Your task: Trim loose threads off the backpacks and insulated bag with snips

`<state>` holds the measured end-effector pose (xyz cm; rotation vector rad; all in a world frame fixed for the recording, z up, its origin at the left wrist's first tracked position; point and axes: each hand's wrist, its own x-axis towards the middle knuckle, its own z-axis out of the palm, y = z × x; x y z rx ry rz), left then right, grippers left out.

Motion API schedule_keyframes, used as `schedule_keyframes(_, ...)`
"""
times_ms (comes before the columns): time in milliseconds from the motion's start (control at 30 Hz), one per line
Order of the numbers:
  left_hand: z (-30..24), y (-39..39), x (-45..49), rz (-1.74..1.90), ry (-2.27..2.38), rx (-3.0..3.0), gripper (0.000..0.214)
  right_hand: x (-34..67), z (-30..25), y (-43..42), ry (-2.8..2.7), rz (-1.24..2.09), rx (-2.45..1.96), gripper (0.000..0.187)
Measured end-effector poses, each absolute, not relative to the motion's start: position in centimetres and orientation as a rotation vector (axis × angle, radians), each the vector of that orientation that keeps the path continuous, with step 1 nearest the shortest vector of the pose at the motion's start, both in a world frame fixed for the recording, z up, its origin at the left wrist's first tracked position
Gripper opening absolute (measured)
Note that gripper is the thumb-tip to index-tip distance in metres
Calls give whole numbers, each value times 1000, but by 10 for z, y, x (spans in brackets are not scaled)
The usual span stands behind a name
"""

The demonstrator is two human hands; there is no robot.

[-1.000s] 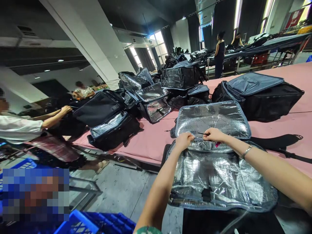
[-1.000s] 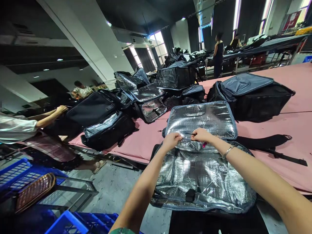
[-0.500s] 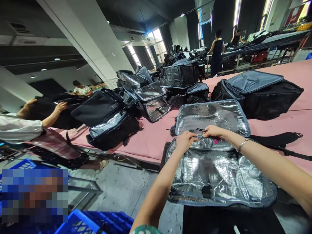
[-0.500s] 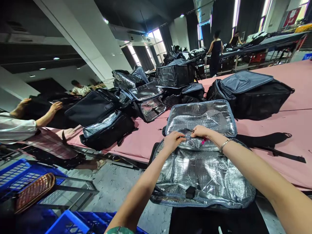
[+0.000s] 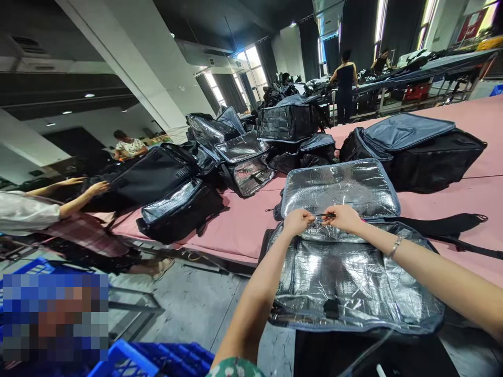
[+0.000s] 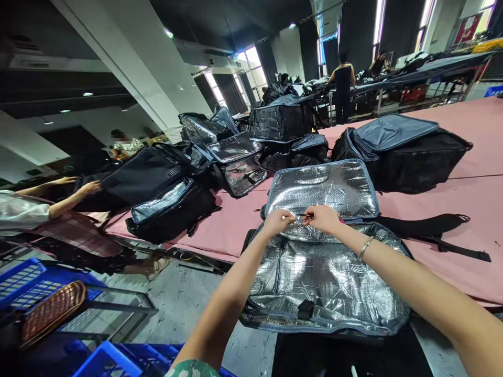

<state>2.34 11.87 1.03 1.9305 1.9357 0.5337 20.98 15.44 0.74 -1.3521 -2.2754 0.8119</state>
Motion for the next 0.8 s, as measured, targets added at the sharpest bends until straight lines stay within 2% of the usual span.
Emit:
schedule_keyframes(233,12,117,19,549,1832,1961,21,206,6,169,-2354,870,-1295,14)
schedule_keyframes(567,10,114,18,575,1804,1999,24,207,6,173,-2371,1127,-1151,15)
schedule_keyframes(800,11,111,18,594,1793,1992,25,214,14,175,-2408,1097,-1125,18)
